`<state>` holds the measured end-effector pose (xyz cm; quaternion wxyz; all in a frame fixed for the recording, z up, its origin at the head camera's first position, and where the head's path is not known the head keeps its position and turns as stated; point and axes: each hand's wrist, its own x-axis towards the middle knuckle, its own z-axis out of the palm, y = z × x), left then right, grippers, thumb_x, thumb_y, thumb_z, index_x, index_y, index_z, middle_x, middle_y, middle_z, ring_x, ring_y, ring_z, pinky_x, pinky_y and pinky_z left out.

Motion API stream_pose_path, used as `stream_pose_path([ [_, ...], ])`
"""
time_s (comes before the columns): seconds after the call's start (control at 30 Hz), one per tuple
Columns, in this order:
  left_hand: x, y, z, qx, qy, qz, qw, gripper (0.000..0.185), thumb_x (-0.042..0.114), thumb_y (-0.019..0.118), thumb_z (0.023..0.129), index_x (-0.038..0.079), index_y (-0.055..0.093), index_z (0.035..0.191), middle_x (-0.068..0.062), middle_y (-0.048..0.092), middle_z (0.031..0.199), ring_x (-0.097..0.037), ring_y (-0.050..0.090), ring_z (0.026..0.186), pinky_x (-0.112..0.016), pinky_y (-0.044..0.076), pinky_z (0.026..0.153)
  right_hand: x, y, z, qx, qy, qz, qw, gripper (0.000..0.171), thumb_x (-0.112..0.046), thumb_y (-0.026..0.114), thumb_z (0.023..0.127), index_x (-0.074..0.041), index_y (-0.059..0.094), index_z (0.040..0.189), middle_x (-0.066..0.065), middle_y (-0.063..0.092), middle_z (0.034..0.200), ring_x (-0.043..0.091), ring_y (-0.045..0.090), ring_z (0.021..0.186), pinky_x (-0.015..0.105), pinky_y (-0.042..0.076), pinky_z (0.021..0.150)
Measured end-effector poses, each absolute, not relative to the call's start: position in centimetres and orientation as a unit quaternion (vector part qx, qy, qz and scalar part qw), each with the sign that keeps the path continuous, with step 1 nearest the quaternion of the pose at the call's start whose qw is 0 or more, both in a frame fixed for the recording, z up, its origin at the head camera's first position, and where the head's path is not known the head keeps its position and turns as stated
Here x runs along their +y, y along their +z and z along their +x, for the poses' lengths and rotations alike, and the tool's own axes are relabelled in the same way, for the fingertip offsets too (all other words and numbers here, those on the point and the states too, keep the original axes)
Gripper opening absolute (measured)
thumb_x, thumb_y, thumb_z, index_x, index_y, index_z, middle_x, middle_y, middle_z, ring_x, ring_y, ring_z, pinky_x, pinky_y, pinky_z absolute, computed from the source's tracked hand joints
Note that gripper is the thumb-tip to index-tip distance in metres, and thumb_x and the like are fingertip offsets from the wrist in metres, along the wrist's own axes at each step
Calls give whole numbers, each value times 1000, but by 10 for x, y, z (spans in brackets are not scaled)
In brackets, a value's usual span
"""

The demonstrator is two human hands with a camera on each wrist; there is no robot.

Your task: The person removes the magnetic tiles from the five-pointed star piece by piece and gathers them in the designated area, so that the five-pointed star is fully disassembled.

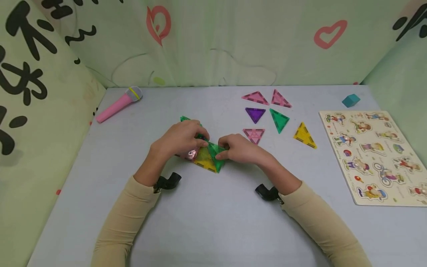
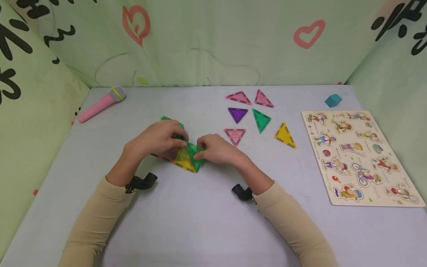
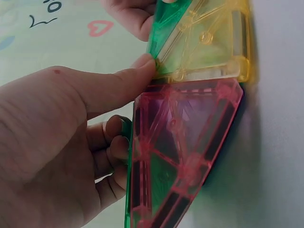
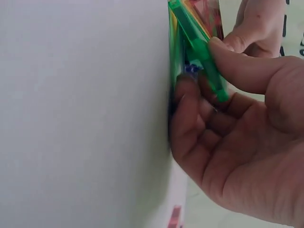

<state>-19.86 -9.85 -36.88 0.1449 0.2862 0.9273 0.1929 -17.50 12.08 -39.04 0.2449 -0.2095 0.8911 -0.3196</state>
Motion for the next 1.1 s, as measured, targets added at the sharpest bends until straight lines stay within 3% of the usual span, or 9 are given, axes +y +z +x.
stream_pose_path([
  [0.3,-95,-367,-201,930,180,290,139,19,34,72,91,22,76,106,4,62,98,-14,56,88,-33,48,73,134,-393,-179,834,-424,-187,301,21,-16,67,94,-7,53,81,4,59,69,18,58,60,29,46,61],
  [0.6,-101,-369,-202,936,179,271,135,18,31,73,91,19,77,104,3,64,98,-16,56,88,-32,47,76,161,-388,-173,830,-456,-148,285,33,-13,65,95,-7,40,75,0,39,59,26,65,63,31,47,68],
  [0.83,-99,-366,-202,935,190,263,144,18,29,73,91,17,77,103,1,65,105,-17,59,98,-35,49,84,209,-388,-165,860,-440,-89,244,31,-20,66,96,-5,47,77,1,37,65,18,41,59,29,36,60],
  [0.97,-98,-365,-201,934,190,262,149,19,29,73,91,16,77,105,0,66,108,-18,60,100,-36,50,87,238,-384,-160,867,-430,-67,242,28,-22,61,99,-1,54,82,2,41,65,17,44,61,29,36,61],
  [1.1,-98,-365,-200,934,194,259,152,18,28,73,91,16,77,105,0,65,105,-18,59,98,-35,50,85,265,-379,-157,873,-413,-62,252,23,-19,57,101,2,65,102,3,54,72,16,52,67,28,44,65],
])
